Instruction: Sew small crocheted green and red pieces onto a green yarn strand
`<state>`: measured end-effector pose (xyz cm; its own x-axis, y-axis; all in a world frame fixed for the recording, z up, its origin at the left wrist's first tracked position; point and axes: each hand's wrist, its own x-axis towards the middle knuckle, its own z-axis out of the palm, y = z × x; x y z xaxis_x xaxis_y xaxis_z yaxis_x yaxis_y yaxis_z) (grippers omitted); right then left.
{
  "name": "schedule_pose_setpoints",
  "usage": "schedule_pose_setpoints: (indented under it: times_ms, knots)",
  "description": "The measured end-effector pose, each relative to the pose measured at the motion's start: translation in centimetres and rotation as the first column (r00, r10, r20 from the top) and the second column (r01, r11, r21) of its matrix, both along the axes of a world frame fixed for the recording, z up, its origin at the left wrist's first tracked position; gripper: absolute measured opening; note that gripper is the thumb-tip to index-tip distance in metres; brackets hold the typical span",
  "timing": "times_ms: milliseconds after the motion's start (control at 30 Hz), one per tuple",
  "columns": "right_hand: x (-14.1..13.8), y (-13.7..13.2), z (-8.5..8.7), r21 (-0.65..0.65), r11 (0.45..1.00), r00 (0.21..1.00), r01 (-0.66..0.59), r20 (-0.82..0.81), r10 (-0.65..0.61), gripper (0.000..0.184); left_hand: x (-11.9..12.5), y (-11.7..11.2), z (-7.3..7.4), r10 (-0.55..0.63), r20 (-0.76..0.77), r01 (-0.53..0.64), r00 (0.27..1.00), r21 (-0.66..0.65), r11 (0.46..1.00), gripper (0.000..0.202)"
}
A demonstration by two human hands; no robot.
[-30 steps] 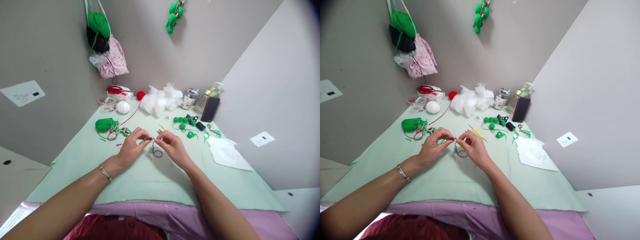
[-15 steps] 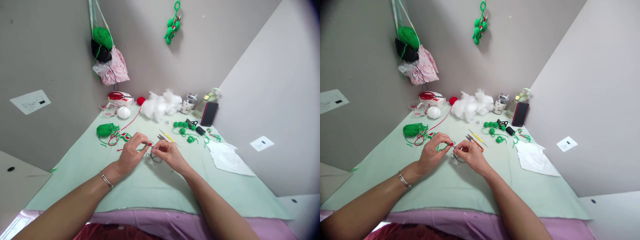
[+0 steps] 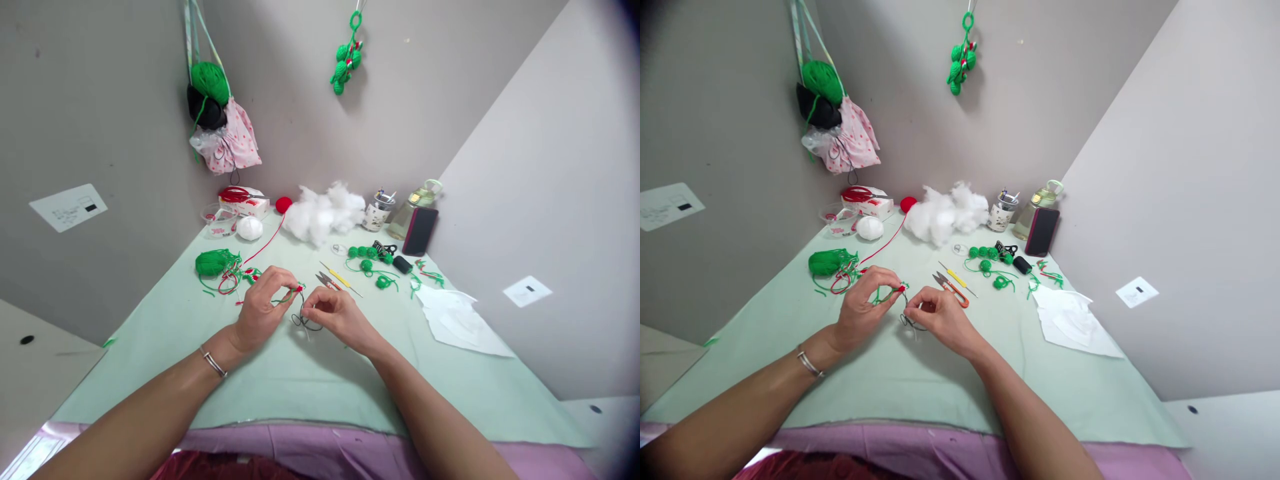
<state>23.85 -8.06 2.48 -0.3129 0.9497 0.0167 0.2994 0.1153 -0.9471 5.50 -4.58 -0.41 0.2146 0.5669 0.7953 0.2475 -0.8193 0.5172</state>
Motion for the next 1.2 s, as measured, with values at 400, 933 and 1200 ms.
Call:
schedule_pose_setpoints:
  times_ms: [400, 933, 1200]
  knots:
    - [-0.1, -0.2, 0.0, 0.023, 1.000, 1.000, 0.004, 0.003, -0.004, 0.016, 0.0, 0.0, 0.2, 0.008, -0.004, -0.008, 1.000, 0.014, 1.000, 0.014]
    - [1.3, 0.9, 0.5, -0.053, 0.992, 0.982, 0.116, -0.146, -0.123, 0.024, 1.1, -0.4, 0.0, -0.299, 0.215, 0.366, 0.930, -0.619, 0.695, 0.009]
    - [6.2, 3.3, 1.1, -0.320, 0.891, 0.615, 0.320, -0.646, -0.453, 0.021, 0.6, -0.2, 1.3, -0.394, 0.462, 0.577, 0.795, -0.777, 0.252, 0.021]
